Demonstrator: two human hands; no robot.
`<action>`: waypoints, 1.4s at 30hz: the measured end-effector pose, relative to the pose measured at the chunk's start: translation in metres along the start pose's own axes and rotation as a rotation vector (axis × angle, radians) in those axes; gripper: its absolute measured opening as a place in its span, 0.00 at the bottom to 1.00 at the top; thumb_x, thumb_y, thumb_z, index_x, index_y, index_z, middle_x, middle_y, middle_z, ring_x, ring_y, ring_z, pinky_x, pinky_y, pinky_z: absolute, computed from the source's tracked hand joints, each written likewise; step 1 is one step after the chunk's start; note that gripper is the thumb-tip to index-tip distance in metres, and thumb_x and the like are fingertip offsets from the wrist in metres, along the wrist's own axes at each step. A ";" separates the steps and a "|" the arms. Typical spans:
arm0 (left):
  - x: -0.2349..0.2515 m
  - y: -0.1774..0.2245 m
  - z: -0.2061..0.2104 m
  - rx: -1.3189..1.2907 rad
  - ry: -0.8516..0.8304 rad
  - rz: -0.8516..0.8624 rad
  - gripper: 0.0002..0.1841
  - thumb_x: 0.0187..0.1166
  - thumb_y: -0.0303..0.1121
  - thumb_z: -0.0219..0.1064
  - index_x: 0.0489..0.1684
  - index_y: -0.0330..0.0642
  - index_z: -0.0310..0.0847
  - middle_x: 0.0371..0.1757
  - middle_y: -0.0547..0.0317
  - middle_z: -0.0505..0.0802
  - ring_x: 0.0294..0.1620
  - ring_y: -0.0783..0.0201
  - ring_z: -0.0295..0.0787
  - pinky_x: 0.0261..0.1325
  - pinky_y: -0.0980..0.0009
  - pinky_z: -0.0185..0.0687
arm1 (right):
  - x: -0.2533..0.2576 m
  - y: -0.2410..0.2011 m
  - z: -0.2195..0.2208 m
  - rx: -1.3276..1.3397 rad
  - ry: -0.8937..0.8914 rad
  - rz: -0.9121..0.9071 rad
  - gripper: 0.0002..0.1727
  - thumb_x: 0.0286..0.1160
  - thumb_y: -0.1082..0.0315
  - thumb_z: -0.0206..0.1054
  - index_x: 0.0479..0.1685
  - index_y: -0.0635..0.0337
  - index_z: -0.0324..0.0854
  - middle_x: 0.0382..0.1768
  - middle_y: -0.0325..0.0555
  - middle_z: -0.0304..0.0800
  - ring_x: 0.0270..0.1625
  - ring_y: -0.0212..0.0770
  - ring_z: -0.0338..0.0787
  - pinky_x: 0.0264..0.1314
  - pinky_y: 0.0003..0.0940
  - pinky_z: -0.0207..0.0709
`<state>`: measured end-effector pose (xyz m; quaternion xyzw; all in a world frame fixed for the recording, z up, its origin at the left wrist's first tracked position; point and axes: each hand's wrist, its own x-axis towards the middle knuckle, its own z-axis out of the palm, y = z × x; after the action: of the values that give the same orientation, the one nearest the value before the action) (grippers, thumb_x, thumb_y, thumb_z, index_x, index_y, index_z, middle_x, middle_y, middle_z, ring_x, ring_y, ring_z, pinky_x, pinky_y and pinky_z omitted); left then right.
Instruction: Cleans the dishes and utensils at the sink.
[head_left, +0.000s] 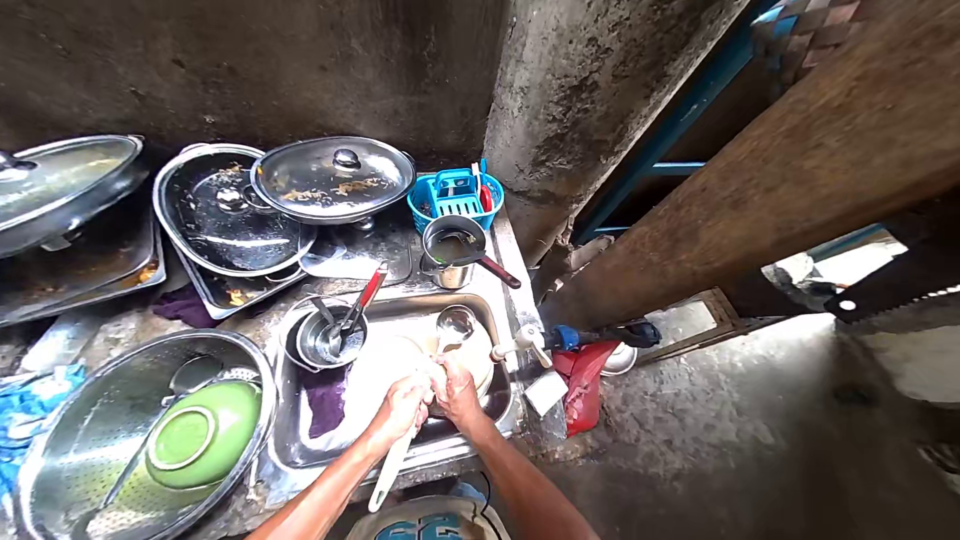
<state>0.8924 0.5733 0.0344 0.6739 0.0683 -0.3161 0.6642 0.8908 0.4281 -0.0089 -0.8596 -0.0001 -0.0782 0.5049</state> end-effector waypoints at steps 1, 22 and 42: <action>-0.004 0.002 0.003 0.004 -0.011 -0.013 0.13 0.89 0.28 0.47 0.55 0.35 0.78 0.22 0.63 0.83 0.11 0.72 0.72 0.15 0.77 0.73 | 0.006 0.006 -0.006 -0.154 0.001 -0.004 0.16 0.75 0.70 0.68 0.54 0.72 0.87 0.54 0.63 0.91 0.57 0.57 0.93 0.61 0.51 0.86; -0.029 0.036 0.007 -0.011 -0.074 -0.228 0.12 0.89 0.25 0.46 0.52 0.37 0.78 0.23 0.63 0.82 0.09 0.73 0.70 0.12 0.78 0.71 | 0.079 0.000 -0.057 -0.549 -0.256 0.286 0.27 0.81 0.62 0.62 0.78 0.64 0.73 0.74 0.63 0.80 0.65 0.59 0.90 0.67 0.54 0.81; 0.052 0.009 0.021 0.462 -0.085 0.094 0.17 0.90 0.37 0.54 0.62 0.33 0.80 0.41 0.50 0.89 0.35 0.63 0.86 0.43 0.63 0.85 | 0.008 -0.003 -0.010 0.262 0.093 0.470 0.25 0.84 0.74 0.53 0.80 0.70 0.72 0.73 0.65 0.82 0.73 0.53 0.85 0.78 0.48 0.74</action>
<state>0.9313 0.5357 0.0169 0.7966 -0.0653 -0.3201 0.5086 0.8968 0.4197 -0.0005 -0.7590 0.2121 0.0025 0.6155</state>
